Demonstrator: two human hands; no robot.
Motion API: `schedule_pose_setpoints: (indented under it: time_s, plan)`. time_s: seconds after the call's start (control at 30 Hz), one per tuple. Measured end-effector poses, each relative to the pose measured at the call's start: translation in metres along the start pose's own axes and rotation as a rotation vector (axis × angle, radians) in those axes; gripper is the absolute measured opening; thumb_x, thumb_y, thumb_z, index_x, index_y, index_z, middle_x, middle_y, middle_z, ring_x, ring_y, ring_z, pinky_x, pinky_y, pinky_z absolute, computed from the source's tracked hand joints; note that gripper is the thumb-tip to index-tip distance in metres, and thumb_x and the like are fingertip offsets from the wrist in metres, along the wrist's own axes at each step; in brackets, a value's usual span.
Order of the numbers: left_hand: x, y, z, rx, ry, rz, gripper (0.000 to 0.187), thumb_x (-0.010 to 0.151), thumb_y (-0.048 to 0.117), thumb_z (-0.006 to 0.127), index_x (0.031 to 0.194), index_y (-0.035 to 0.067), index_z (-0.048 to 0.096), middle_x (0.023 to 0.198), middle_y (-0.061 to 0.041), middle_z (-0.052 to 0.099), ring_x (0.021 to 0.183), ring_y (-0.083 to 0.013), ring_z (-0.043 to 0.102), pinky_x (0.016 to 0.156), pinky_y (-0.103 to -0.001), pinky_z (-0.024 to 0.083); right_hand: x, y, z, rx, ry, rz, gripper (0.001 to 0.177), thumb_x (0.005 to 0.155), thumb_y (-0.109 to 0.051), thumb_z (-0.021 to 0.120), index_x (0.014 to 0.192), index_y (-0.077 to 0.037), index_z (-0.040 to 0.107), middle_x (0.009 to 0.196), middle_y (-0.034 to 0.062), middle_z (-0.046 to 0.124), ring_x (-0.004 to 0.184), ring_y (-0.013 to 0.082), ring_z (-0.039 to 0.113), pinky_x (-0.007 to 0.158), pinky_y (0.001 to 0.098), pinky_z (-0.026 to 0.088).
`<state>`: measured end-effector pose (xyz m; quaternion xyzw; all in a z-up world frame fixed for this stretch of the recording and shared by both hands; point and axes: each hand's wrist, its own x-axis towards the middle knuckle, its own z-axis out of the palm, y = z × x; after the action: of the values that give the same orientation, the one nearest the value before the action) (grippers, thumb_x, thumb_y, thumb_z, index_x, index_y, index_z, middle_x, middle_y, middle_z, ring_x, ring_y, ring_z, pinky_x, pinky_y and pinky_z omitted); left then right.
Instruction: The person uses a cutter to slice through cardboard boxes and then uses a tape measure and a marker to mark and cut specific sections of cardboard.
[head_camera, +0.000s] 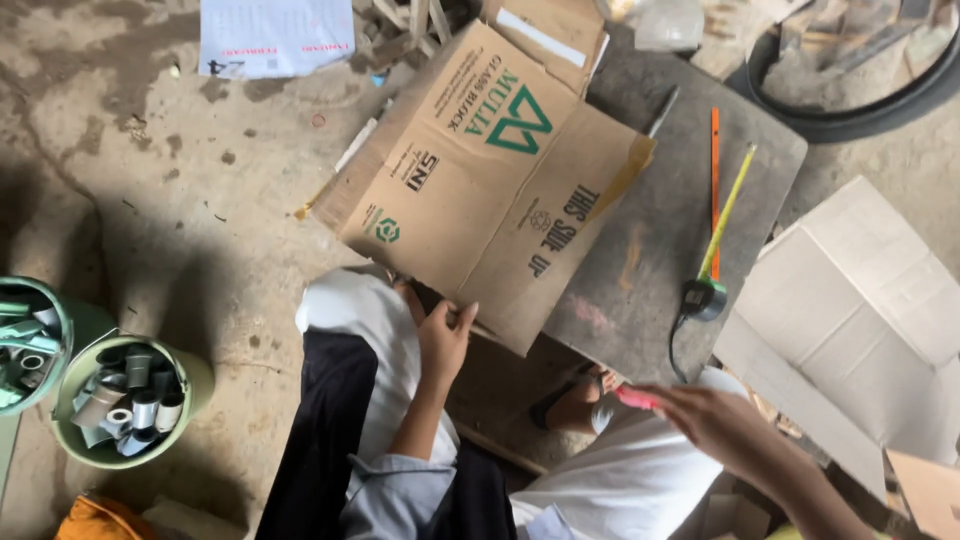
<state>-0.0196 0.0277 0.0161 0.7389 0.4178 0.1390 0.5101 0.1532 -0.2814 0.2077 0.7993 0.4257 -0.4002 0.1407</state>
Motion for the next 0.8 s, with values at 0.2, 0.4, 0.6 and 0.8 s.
schedule_pose_setpoints:
  time_s: [0.2,0.4,0.6,0.8]
  plan:
    - [-0.019,0.038,0.014,-0.107,-0.138,0.035,0.041,0.1,0.038,0.066,0.074,0.01,0.052,0.056,-0.002,0.051,0.048,-0.0142,0.047,0.05,-0.033,0.039,0.017,-0.019,-0.011,0.346,0.461,0.133,0.048,0.101,-0.04,0.04,0.149,-0.049,0.041,0.108,-0.0003,0.08,0.07,0.0185,0.081,0.064,0.0369,0.072]
    - [-0.035,0.054,0.006,-0.123,-0.496,-0.298,0.038,0.102,0.045,0.054,0.094,0.01,0.066,0.078,-0.003,0.07,0.074,-0.0151,0.073,0.072,-0.03,0.058,0.103,-0.03,0.067,0.441,0.934,0.281,0.097,0.082,0.025,0.046,0.165,-0.02,0.023,0.122,0.0225,0.053,0.102,0.0347,0.053,0.09,0.0455,0.054]
    - [-0.06,0.091,-0.004,-0.279,-0.594,-0.202,0.022,0.101,0.019,0.06,0.113,0.007,0.073,0.1,-0.003,0.074,0.083,-0.0132,0.075,0.083,-0.024,0.063,0.1,-0.048,0.077,0.394,1.014,0.521,0.059,0.097,-0.027,0.056,0.154,-0.034,0.042,0.155,0.012,0.033,0.136,0.0407,0.036,0.109,0.0561,0.031]
    - [-0.113,0.118,0.07,-0.449,-0.726,0.002,0.016,0.098,0.014,0.064,0.107,0.005,0.072,0.092,-0.008,0.077,0.076,-0.0145,0.075,0.075,-0.025,0.063,-0.013,-0.053,0.105,0.839,0.837,0.17,0.022,0.091,-0.029,0.072,0.113,-0.031,0.073,0.12,-0.0182,0.079,0.105,0.0017,0.074,0.11,0.0381,0.02]
